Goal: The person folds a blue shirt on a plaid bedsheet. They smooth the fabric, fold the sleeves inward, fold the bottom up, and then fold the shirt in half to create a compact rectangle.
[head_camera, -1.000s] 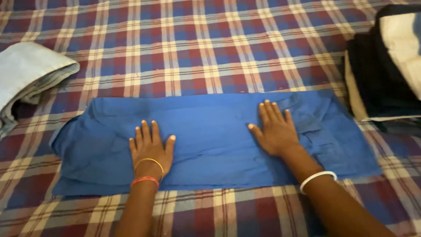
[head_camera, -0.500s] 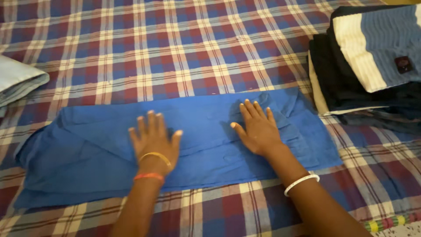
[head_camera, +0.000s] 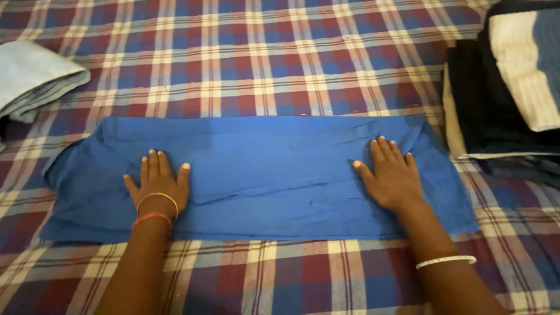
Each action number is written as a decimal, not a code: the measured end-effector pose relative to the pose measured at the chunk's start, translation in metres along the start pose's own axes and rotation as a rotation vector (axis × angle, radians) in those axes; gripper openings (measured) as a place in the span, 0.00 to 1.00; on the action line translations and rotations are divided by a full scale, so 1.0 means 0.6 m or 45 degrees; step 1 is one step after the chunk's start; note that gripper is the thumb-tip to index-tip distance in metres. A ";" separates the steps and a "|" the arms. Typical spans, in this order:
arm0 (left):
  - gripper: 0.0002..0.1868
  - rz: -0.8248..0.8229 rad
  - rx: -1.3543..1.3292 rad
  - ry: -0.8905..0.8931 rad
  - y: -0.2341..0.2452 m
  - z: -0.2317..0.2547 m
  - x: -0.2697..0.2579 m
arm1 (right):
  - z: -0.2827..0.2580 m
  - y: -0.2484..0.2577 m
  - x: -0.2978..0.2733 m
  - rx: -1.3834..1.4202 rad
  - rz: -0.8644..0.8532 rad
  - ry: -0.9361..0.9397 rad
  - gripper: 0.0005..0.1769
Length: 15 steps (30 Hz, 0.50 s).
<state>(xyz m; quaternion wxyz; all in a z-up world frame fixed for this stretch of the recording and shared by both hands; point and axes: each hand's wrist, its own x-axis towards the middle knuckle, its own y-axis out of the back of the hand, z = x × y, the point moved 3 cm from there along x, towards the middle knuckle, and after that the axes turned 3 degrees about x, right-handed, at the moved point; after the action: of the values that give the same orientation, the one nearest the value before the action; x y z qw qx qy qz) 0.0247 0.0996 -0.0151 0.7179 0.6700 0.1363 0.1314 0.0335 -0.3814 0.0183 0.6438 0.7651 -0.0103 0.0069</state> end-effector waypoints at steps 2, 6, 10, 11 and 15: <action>0.43 0.006 0.013 0.071 0.013 -0.003 -0.001 | 0.004 -0.003 0.001 0.002 -0.003 -0.003 0.45; 0.43 0.119 0.101 -0.150 0.027 0.057 -0.044 | 0.009 -0.009 0.006 -0.017 0.019 0.012 0.45; 0.45 0.037 -0.050 -0.485 0.024 0.116 -0.087 | 0.020 -0.018 0.011 -0.025 0.043 0.034 0.45; 0.46 0.011 -0.037 -0.454 0.030 0.105 -0.087 | 0.024 -0.020 0.012 -0.018 0.051 0.044 0.45; 0.49 -0.246 0.034 -0.132 0.059 0.017 -0.059 | 0.032 -0.019 0.016 -0.074 0.122 0.118 0.45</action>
<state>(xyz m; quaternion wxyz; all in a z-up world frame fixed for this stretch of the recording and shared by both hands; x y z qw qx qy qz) -0.0045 0.0792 0.0219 0.7243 0.6690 0.1647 0.0249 0.0436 -0.3988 0.0040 0.6644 0.7436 -0.0173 0.0726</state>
